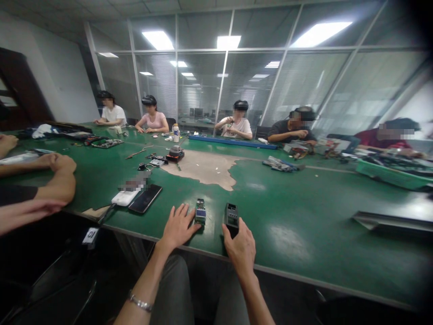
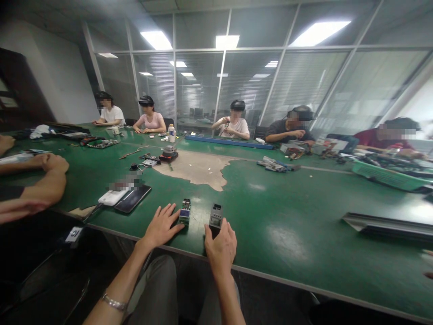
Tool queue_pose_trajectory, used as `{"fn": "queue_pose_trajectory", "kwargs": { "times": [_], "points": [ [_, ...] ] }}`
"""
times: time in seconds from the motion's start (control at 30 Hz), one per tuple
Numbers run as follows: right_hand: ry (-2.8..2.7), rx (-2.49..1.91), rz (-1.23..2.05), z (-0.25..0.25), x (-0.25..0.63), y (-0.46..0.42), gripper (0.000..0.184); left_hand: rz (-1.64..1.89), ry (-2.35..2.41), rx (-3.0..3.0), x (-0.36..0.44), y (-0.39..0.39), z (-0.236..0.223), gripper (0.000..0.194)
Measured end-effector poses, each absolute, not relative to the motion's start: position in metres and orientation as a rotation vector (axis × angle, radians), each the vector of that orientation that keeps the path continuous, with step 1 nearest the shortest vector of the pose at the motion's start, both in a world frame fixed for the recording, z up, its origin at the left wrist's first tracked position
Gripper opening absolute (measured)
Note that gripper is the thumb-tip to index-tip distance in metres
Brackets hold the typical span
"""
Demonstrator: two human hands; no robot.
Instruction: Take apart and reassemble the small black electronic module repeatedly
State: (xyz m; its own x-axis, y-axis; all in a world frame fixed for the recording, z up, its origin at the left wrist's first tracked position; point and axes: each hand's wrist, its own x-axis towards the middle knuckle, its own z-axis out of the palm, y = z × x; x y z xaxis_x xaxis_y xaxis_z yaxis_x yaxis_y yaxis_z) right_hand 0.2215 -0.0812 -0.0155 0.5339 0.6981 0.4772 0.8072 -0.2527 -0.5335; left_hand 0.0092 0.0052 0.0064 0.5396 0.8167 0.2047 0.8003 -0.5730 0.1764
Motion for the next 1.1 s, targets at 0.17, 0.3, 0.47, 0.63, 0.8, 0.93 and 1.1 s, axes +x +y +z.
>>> {"fn": "queue_pose_trajectory", "kwargs": {
  "times": [0.17, 0.3, 0.47, 0.63, 0.8, 0.93, 1.1],
  "points": [
    [-1.242, -2.017, -0.140, -0.010, 0.222, -0.082, 0.060, 0.438, 1.402, 2.690, 0.008, 0.004, 0.007, 0.063],
    [-1.190, -1.901, 0.029, 0.005, 0.212, -0.080, 0.058, 0.436, 1.406, 2.686, 0.007, 0.005, 0.006, 0.059],
    [-1.203, -1.725, 0.157, 0.033, 0.180, -0.065, 0.059, 0.436, 1.420, 2.685, 0.007, 0.004, 0.006, 0.056],
    [-1.264, -1.734, 0.147, 0.043, 0.153, -0.047, 0.046, 0.457, 1.424, 2.713, 0.007, 0.002, 0.007, 0.054],
    [-1.300, -1.798, 0.099, 0.043, 0.141, -0.045, 0.043, 0.450, 1.414, 2.717, 0.006, 0.002, 0.008, 0.054],
    [-1.328, -1.848, 0.077, 0.046, 0.138, -0.046, 0.038, 0.435, 1.410, 2.716, 0.006, 0.002, 0.009, 0.053],
    [-1.396, -1.887, 0.008, 0.043, 0.135, -0.041, 0.034, 0.442, 1.397, 2.721, 0.005, 0.002, 0.009, 0.054]
  ]
}}
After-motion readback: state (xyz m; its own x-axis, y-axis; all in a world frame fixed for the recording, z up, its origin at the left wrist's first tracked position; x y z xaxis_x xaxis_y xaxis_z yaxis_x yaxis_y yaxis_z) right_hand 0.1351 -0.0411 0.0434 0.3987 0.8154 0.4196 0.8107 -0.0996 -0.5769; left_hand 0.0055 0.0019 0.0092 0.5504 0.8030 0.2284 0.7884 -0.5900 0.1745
